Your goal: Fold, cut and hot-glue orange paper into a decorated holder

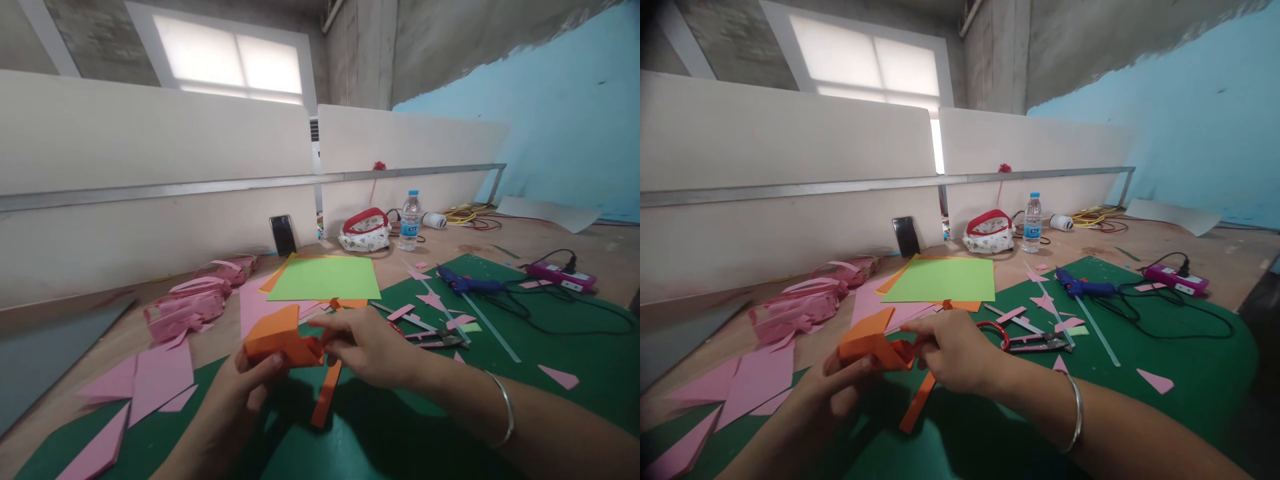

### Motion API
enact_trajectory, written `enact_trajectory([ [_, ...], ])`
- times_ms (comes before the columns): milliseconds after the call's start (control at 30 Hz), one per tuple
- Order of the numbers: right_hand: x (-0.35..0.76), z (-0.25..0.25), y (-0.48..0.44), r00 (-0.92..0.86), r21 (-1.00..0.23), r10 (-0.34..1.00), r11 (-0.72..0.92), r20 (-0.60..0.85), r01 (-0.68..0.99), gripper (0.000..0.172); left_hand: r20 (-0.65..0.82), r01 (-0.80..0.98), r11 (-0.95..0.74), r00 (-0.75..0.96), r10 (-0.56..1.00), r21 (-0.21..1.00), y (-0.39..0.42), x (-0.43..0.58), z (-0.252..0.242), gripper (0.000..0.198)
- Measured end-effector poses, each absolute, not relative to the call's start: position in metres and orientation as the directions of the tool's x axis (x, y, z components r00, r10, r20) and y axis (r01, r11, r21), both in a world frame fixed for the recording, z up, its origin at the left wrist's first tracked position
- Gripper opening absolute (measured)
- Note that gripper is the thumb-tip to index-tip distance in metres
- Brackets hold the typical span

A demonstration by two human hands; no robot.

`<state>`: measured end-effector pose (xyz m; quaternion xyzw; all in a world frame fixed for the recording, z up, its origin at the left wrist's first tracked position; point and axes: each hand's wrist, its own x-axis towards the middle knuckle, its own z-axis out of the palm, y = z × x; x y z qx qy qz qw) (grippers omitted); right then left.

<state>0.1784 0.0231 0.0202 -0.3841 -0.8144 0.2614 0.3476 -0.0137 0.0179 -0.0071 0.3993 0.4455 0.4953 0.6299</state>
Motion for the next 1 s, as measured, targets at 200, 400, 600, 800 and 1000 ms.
enact_trajectory([
  [200,0.178,0.027,0.019,-0.469,-0.653,0.81,0.572,0.352,0.496,0.024,-0.194,-0.266,0.219,0.116,0.974,0.939,0.02,-0.015,-0.007,0.023],
  [400,0.174,0.02,0.019,-0.464,-0.51,0.773,0.635,0.434,0.581,0.016,-0.143,-0.247,0.158,0.078,0.987,0.956,0.014,-0.011,-0.004,0.045],
  [600,0.175,0.015,0.027,-0.453,-0.465,0.789,0.612,0.414,0.64,0.016,-0.13,-0.189,0.133,0.029,0.991,0.973,0.013,-0.008,-0.001,0.05],
  [800,0.176,0.021,0.023,-0.379,-0.502,0.814,0.572,0.439,0.649,0.014,-0.088,-0.325,0.122,0.115,0.989,0.938,0.015,-0.007,-0.008,0.062],
  [1000,0.182,0.018,0.036,-0.263,-0.661,0.872,0.486,0.414,0.572,0.022,-0.189,-0.294,0.158,-0.081,0.979,0.943,0.022,-0.019,-0.014,0.058],
])
